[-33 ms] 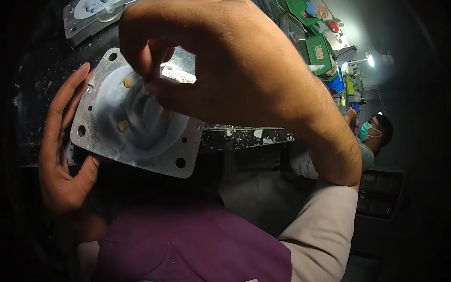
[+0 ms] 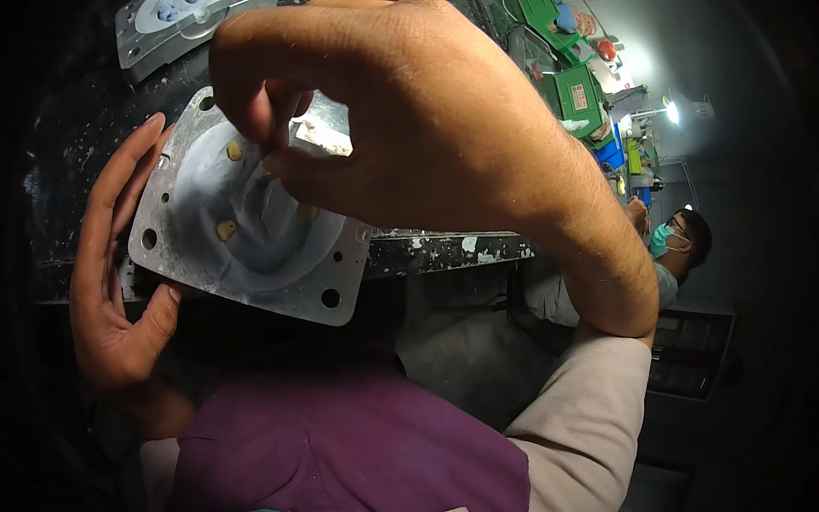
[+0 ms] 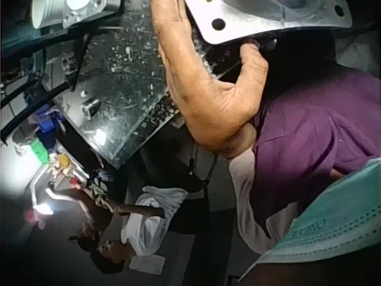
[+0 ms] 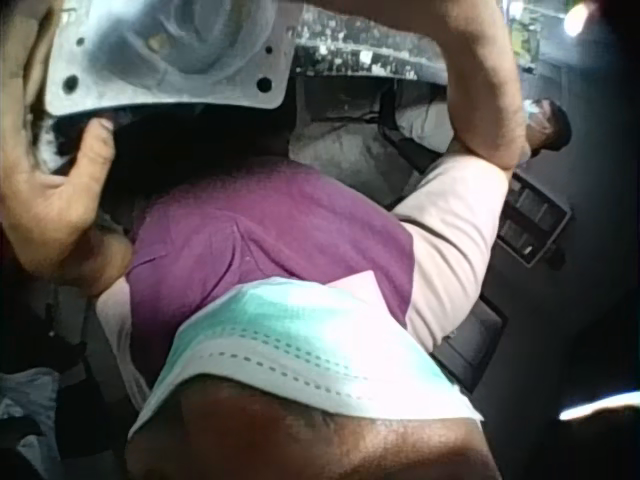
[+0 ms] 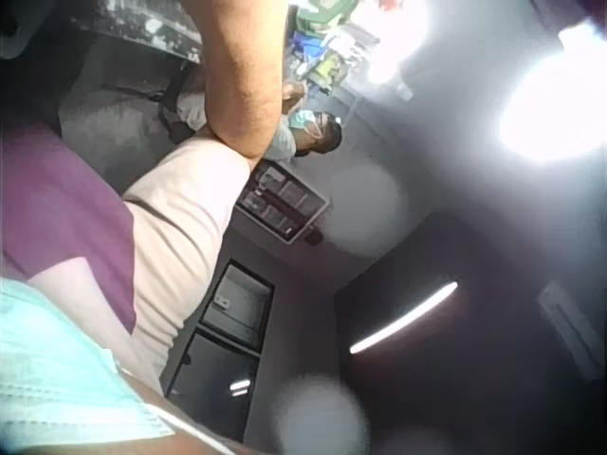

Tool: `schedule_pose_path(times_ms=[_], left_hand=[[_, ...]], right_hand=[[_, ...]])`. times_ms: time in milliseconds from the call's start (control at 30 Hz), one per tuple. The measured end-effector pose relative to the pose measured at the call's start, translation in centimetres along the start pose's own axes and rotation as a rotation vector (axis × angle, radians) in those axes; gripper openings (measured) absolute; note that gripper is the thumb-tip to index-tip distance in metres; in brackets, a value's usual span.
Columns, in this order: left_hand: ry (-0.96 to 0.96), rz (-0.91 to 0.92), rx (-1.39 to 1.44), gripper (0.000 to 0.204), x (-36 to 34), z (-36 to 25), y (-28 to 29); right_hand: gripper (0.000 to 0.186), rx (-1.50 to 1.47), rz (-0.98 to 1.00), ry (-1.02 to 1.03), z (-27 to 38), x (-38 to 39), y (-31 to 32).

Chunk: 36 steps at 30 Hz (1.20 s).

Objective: The person uses a tool to apply material into a dental mold and then places several dental crowns into the mold one by one by hand.

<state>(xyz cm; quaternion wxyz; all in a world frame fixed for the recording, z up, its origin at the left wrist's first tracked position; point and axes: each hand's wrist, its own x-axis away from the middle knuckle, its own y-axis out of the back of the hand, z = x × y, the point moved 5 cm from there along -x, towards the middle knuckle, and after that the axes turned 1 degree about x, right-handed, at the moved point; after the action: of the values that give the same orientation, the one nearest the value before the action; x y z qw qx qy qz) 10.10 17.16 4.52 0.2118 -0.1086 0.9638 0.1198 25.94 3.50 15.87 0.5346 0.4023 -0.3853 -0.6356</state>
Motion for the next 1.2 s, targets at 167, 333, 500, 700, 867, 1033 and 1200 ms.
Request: schedule_pose_path(times_ms=[167,333,500,700,867,1033,1200], left_hand=[[0.002,-0.046,-0.054,0.092,0.0,-0.4,0.1],[-0.021,-0.053,-0.071,0.090,-0.3,-0.1,0.7],[-0.004,-0.107,-0.023,0.090,-0.2,0.3,0.7],[-0.007,-0.105,-0.053,0.088,-0.1,0.4,0.7],[0.004,-0.123,-0.034,0.082,0.0,0.5,0.6],[-0.011,-0.134,-0.043,0.081,0.0,0.5,0.5],[-0.022,-0.125,-0.042,0.082,0.0,0.6,0.5]], right_hand=[[0.033,0.088,0.112,0.039,0.2,-0.4,-0.6],[0.034,0.146,0.160,0.050,0.5,-1.0,-0.9],[0.035,0.177,0.178,0.063,0.8,-1.3,-1.1],[0.035,0.208,0.196,0.081,1.3,-1.5,-1.4],[0.036,0.228,0.209,0.093,1.7,-1.6,-1.6],[0.037,0.237,0.212,0.102,1.8,-1.6,-1.6],[0.038,0.227,0.214,0.109,1.8,-1.7,-1.3]])
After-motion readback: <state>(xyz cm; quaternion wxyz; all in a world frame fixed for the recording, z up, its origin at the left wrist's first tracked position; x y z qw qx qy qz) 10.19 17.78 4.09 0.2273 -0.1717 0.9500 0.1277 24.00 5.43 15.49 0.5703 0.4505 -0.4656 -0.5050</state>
